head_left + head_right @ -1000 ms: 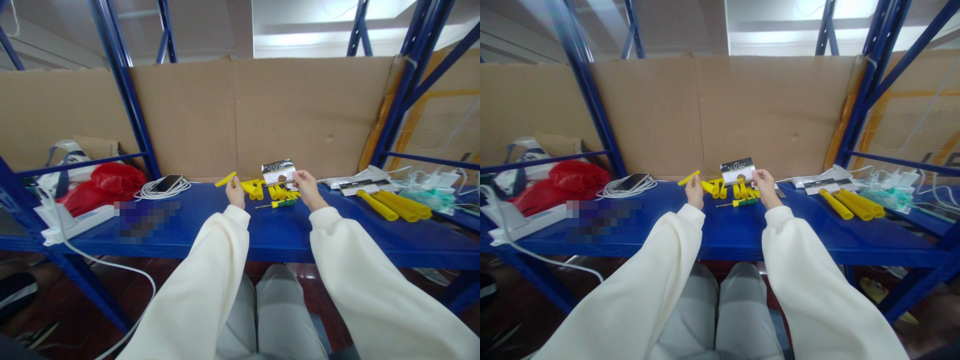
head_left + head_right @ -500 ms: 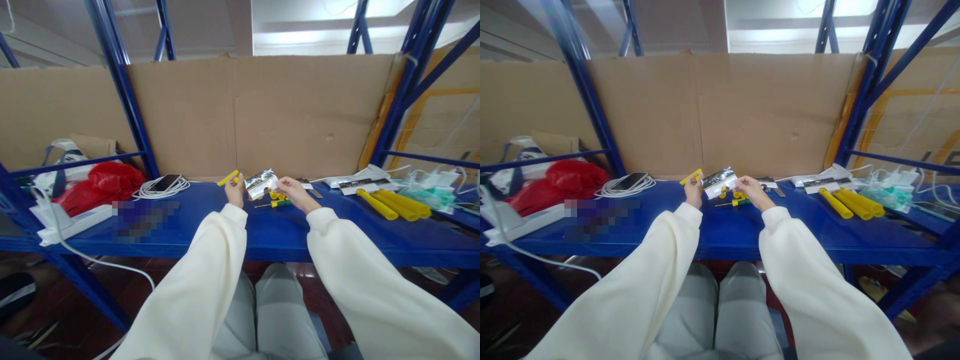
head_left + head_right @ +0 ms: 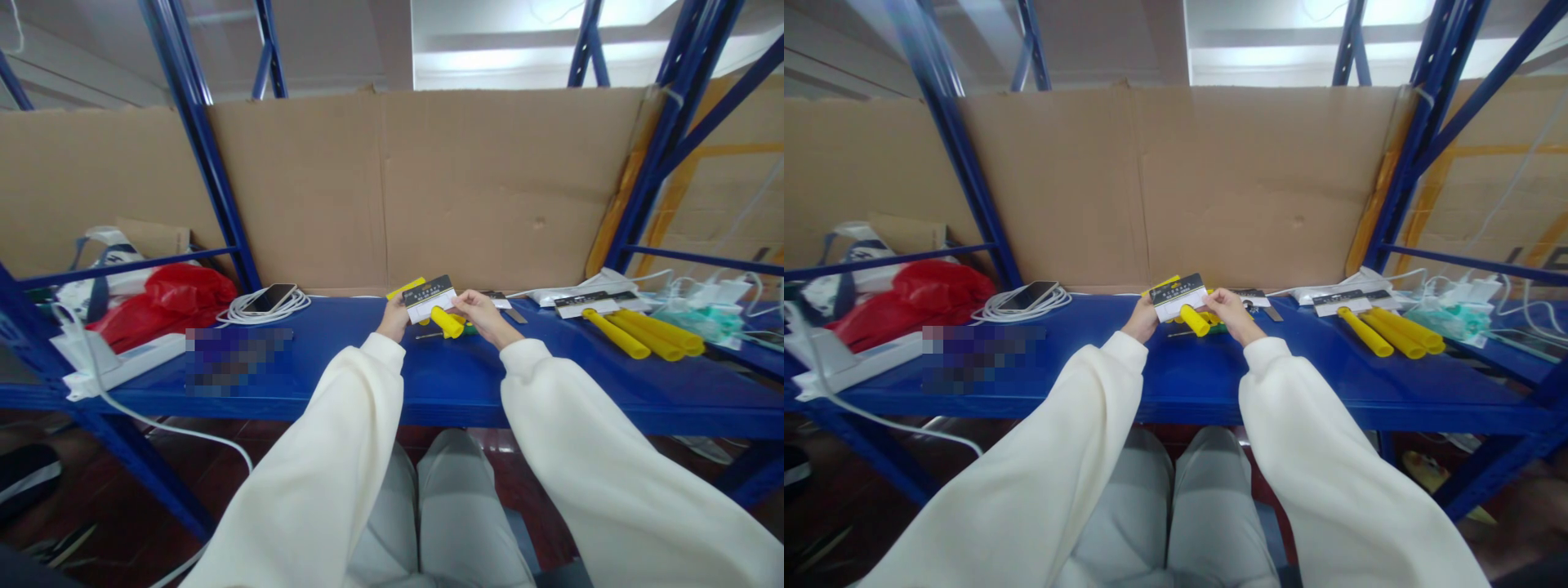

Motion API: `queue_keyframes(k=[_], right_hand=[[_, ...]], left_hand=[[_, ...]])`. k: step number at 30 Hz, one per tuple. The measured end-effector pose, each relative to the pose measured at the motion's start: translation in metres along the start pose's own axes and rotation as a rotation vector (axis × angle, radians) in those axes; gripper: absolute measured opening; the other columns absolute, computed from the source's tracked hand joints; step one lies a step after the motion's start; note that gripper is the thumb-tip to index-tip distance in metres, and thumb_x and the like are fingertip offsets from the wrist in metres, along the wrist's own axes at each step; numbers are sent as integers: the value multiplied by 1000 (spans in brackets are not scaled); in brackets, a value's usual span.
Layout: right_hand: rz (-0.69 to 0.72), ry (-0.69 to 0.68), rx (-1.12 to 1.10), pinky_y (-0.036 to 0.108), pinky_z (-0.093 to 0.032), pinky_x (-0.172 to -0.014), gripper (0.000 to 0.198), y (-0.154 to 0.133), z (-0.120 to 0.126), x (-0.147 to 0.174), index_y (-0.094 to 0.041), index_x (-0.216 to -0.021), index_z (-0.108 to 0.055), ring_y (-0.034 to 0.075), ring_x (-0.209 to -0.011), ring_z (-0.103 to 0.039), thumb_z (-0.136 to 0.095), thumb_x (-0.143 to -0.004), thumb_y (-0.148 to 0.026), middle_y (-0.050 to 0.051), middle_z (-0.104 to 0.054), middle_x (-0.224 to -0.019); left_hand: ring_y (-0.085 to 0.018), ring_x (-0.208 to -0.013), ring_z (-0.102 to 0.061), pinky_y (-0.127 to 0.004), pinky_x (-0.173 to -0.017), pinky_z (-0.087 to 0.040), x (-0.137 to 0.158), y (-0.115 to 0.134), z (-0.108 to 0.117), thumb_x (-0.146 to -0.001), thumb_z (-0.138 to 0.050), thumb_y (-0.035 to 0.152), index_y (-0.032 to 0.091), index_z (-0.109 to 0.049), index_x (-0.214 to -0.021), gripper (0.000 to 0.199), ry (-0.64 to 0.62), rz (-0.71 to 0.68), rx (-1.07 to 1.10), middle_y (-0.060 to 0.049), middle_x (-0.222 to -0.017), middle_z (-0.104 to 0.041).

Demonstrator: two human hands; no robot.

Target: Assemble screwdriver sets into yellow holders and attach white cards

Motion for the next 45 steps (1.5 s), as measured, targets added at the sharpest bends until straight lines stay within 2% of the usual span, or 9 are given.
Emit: queue_keyframes(k=[5,10,13,17,20,24,34,40,45], right_hand=[[-6,13,-15,33,-56,-76,47,1,1,1,-21,-61,-55,14,-63,-66,-89,-48,-52,-1,-70,-69],[-14,23,-11,33,-57,-78,42,3,2,0,-21,-62,-55,15,-65,-68,-87,-56,-46,-1,-70,-69],[-29,42,-11,32,-57,-78,38,5,4,-1,-21,-63,-55,14,-65,-68,-86,-60,-42,-2,-69,-67],[-31,53,-23,31,-57,-79,38,5,5,-1,-21,-62,-53,13,-63,-68,-86,-62,-39,-3,-67,-64],[-36,55,-27,31,-57,-79,37,5,5,-1,-21,-62,-53,13,-64,-68,-86,-63,-38,-3,-67,-64],[-52,76,-28,32,-57,-78,36,6,7,-1,-21,-63,-54,15,-68,-70,-86,-63,-38,-2,-69,-67],[-70,99,-16,34,-59,-73,38,8,10,0,-22,-63,-55,20,-73,-71,-87,-59,-43,0,-70,-68],[-51,85,-50,35,-58,-78,39,6,7,0,-22,-62,-53,19,-75,-72,-88,-60,-39,0,-71,-71],[-47,87,-46,35,-57,-82,38,5,7,1,-21,-63,-53,18,-76,-72,-86,-62,-39,0,-71,-72]], left_hand=[[-23,-75,-72,-34,-74,-57,2,4,-4,-38,-87,12,14,-71,-67,33,-34,-14,-7,-2,-68,-73],[-24,-79,-73,-37,-79,-58,3,4,-5,-53,-83,13,15,-75,-84,32,-19,8,-35,-3,-76,-76],[-24,-90,-73,-38,-84,-57,6,3,-3,-62,-78,7,17,-68,-115,55,27,47,-32,-7,-97,-77],[-22,-102,-70,-36,-88,-56,11,4,-3,-64,-74,-3,23,-37,-149,96,57,79,-3,-11,-121,-70],[-22,-108,-68,-35,-91,-54,15,7,-3,-64,-71,-6,24,-22,-156,108,62,70,-18,-11,-125,-67],[-22,-107,-67,-34,-92,-54,17,12,-2,-62,-72,-8,23,-16,-156,114,91,24,-17,-10,-120,-69],[-17,-86,-69,-27,-78,-54,15,15,9,-62,-69,-1,22,-38,-141,89,166,-5,-88,-5,-103,-71],[-18,-77,-70,-25,-64,-50,10,7,7,-80,-62,31,25,-50,-136,57,133,71,-70,-2,-96,-73],[-19,-79,-71,-25,-65,-50,7,3,-3,-85,-58,45,19,-62,-122,44,78,85,28,-4,-93,-75]])
Point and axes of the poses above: each hand's wrist, its own x-axis away from the middle knuckle, its own z-axis out of the back of the hand, y = z × x, the point moved 10 cm from there along -x, towards the middle knuckle
